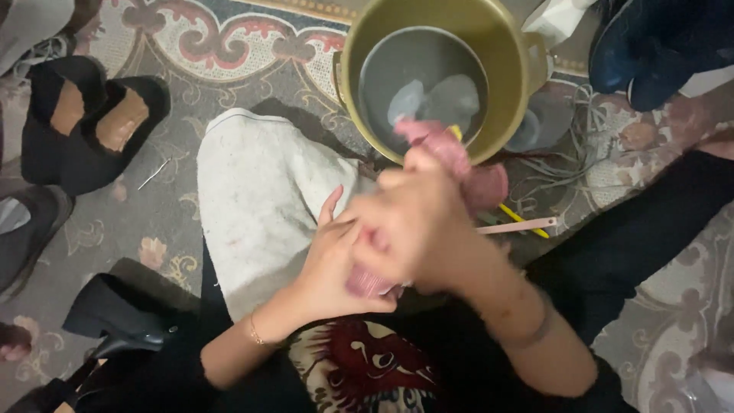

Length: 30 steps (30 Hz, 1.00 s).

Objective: Cleaning the white sole and heel of a sneaker using a cloth and a bucket of cleaning solution.

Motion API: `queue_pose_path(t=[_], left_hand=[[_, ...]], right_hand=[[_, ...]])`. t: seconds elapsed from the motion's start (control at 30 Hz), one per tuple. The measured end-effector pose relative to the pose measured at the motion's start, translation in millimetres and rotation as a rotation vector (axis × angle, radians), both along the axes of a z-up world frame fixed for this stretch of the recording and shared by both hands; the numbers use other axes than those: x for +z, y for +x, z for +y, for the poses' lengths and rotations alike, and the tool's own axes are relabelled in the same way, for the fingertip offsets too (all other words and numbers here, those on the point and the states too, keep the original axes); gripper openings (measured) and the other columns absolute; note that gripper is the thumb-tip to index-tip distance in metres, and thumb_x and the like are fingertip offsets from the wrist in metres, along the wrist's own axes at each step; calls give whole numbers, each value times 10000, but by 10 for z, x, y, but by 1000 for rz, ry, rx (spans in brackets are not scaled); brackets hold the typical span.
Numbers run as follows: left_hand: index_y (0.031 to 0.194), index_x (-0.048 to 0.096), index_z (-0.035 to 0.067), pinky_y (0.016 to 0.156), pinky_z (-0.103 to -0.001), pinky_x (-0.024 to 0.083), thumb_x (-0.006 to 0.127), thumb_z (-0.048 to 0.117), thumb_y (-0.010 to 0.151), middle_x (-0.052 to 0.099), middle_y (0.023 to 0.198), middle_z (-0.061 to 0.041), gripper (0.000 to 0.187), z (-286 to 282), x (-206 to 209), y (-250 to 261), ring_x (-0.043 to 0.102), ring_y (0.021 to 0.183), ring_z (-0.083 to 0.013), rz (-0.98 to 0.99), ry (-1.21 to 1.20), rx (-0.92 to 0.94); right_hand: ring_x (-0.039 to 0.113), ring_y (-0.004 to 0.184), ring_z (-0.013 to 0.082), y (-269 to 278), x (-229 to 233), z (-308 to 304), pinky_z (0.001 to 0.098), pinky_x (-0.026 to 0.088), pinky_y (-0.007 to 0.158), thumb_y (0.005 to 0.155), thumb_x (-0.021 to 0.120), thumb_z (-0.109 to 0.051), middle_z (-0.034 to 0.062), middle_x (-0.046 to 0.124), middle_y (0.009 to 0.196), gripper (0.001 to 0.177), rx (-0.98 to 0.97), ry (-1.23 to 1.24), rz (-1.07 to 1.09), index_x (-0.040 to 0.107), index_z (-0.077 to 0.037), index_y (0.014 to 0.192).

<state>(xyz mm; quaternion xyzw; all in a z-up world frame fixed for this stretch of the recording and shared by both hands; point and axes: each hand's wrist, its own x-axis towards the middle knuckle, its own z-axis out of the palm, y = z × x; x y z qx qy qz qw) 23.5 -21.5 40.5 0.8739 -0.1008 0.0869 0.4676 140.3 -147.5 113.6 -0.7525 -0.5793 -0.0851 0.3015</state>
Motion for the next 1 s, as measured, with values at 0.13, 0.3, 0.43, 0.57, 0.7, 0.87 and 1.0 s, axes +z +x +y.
queue_pose_path(t=[0.13,0.3,0.43,0.57,0.7,0.87,1.0], left_hand=[[1220,594,28,1221,-582,170,868,396,415,695,1102,-93,926,-9,-53,30,631,1145,-301,-14,9,44],[1061,641,46,1224,-583,188,831,461,470,765,957,-66,747,5,-87,30,717,1014,-330,37,-7,-16],[1190,558,24,1222,-593,189,864,368,458,687,1047,-65,865,-48,-149,21,650,1109,-308,-48,-55,41],[1084,595,107,1237,-562,193,921,376,448,707,1176,-131,764,-17,-284,-14,640,1228,-351,-100,-139,4],[1075,583,64,1182,-482,244,807,347,435,693,1047,-91,736,-31,-55,43,652,1038,-291,84,-14,103],[1119,561,84,1219,-558,245,899,335,454,687,1202,-158,787,-28,-199,-7,623,1236,-391,-20,-120,70],[1265,559,98,1194,-482,242,824,333,459,694,1150,-33,881,0,-91,8,659,1097,-259,152,-61,131]], right_hand=[[444,511,241,254,-89,-81,449,385,671,676,617,-292,-2,473,539,150,-185,-194,-22,532,-218,577],[537,535,225,146,-72,25,451,379,745,794,592,-314,0,536,506,217,-10,-221,-31,687,-159,675],[492,572,206,249,27,59,460,409,835,660,607,-514,2,516,554,303,-177,-636,23,584,-212,647],[605,535,304,99,-181,101,479,410,755,673,573,-487,128,634,546,366,-68,-509,-61,768,-204,799],[393,427,282,354,4,32,416,347,735,781,546,-329,-1,451,418,321,-287,-546,-34,401,-179,537],[646,821,279,169,90,207,482,458,739,668,622,-849,82,691,790,701,-104,-967,125,718,-210,940],[213,474,231,261,-31,-36,407,299,661,729,598,-177,11,295,491,262,-250,-276,-127,402,-137,560]])
